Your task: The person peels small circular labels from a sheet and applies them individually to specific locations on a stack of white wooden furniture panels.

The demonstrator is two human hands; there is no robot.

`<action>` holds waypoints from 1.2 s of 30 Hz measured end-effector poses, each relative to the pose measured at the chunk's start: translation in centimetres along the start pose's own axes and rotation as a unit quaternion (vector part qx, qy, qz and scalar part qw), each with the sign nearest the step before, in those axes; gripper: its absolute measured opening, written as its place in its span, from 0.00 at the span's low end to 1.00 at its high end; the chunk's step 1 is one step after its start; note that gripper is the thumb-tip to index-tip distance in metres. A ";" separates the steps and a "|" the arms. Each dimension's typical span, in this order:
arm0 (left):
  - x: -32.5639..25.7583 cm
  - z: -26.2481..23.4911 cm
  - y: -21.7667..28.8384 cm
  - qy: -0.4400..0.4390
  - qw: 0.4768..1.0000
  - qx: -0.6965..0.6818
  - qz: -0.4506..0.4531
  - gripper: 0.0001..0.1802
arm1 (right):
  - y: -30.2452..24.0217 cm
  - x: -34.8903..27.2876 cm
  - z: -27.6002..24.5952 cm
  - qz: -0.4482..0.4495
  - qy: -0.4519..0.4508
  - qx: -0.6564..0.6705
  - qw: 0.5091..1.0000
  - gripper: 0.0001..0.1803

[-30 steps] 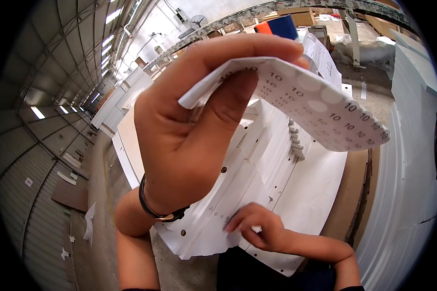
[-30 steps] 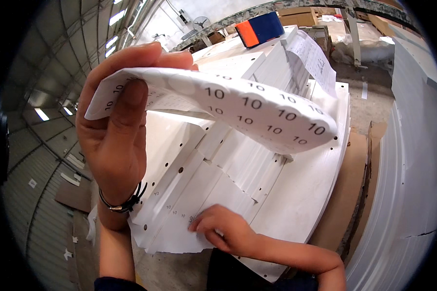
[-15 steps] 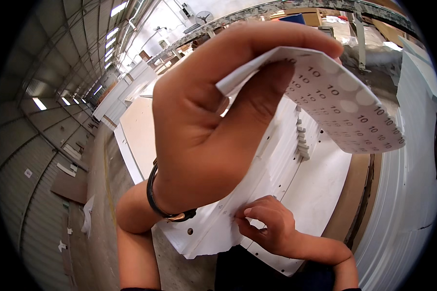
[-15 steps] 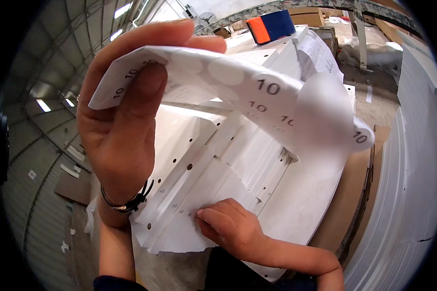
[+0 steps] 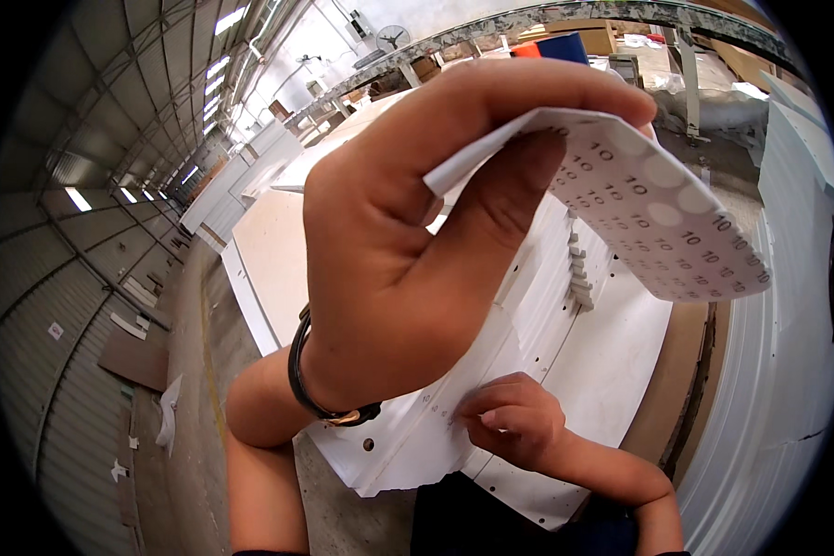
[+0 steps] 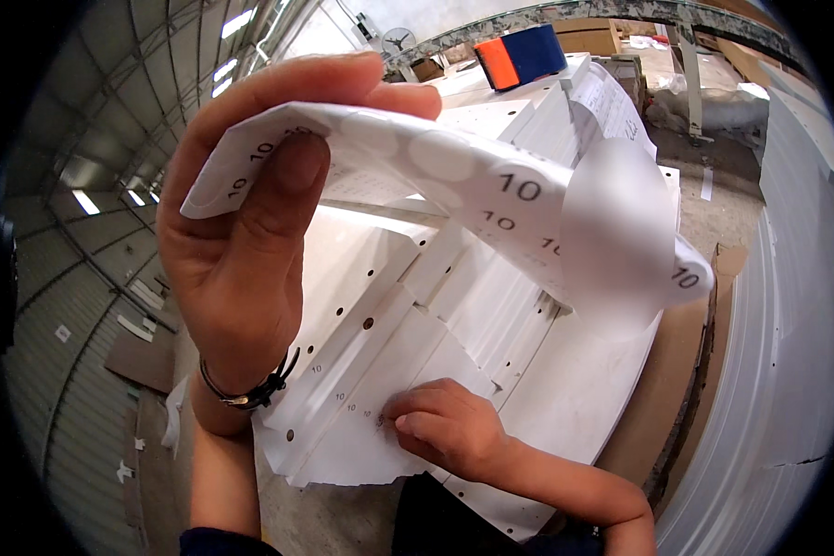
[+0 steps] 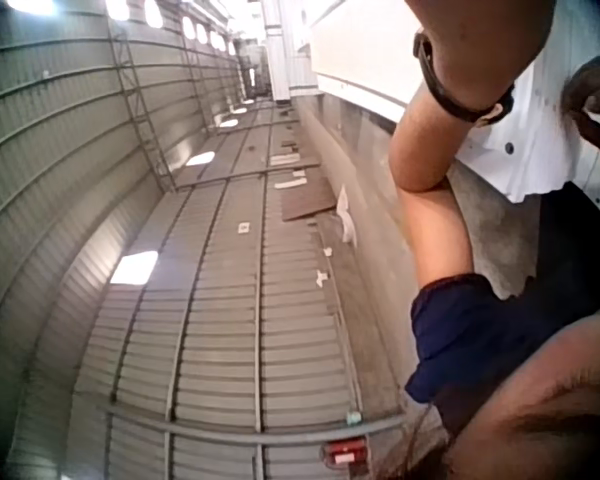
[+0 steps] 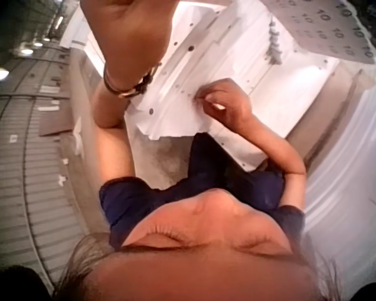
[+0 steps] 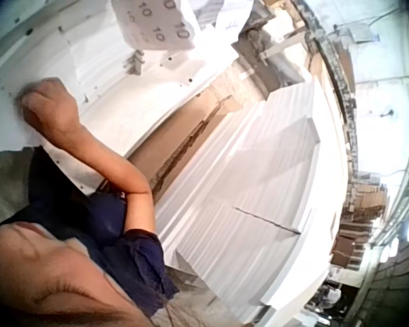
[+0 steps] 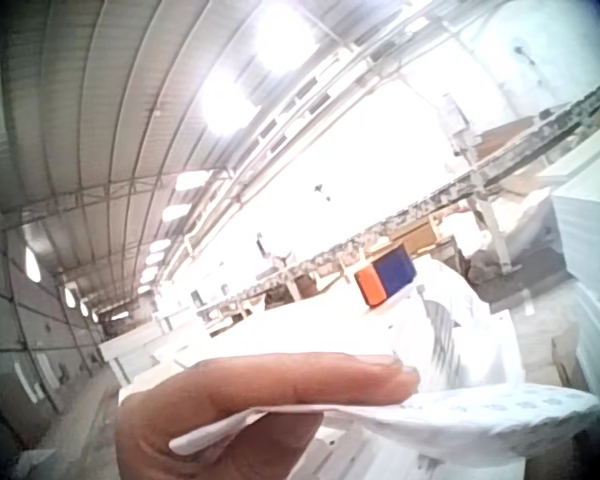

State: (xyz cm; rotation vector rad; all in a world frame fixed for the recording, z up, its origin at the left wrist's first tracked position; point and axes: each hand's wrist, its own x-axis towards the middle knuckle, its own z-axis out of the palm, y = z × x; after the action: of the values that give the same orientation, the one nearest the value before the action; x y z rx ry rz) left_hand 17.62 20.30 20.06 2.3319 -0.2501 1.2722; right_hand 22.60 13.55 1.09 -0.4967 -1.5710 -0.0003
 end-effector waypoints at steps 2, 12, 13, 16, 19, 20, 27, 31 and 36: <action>0.0 -0.3 0.0 -0.003 1.000 0.006 -0.002 0.16 | -0.2 -0.1 0.0 0.014 0.020 0.009 1.000 0.26; -0.2 -0.8 -0.4 -0.048 0.998 0.045 0.008 0.15 | -1.6 0.5 0.3 0.070 0.003 -0.070 0.995 0.14; -0.3 -0.8 -0.4 -0.051 0.998 0.048 0.008 0.15 | -1.6 0.5 0.3 0.053 -0.013 -0.103 0.993 0.13; -0.1 -0.7 -0.3 -0.058 0.997 0.049 0.012 0.15 | -1.1 0.5 0.7 0.013 0.008 -0.125 0.992 0.11; 0.0 -0.6 0.0 -0.066 0.996 0.051 0.016 0.15 | -1.0 0.3 0.7 0.016 -0.001 -0.100 0.995 0.10; 0.1 -0.7 0.1 -0.067 0.996 0.053 0.018 0.15 | -1.0 0.2 0.6 0.016 0.001 -0.101 0.995 0.10; -0.1 -0.8 0.1 -0.068 0.996 0.056 0.015 0.15 | -0.3 -1.0 0.1 0.031 -0.002 -0.023 0.999 0.11; 0.0 -0.9 0.1 -0.068 0.996 0.057 0.014 0.15 | -0.8 -1.3 0.5 0.052 0.038 0.015 0.998 0.14; -0.2 -1.0 -0.3 -0.069 0.996 0.052 0.013 0.15 | -0.5 -1.0 0.8 0.061 0.047 0.012 0.997 0.15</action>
State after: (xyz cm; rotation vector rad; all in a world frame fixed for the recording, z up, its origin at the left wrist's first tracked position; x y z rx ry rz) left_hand 16.86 21.06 20.28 2.5176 -0.2645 1.1630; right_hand 21.69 13.00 0.20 -0.5657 -1.4445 0.0873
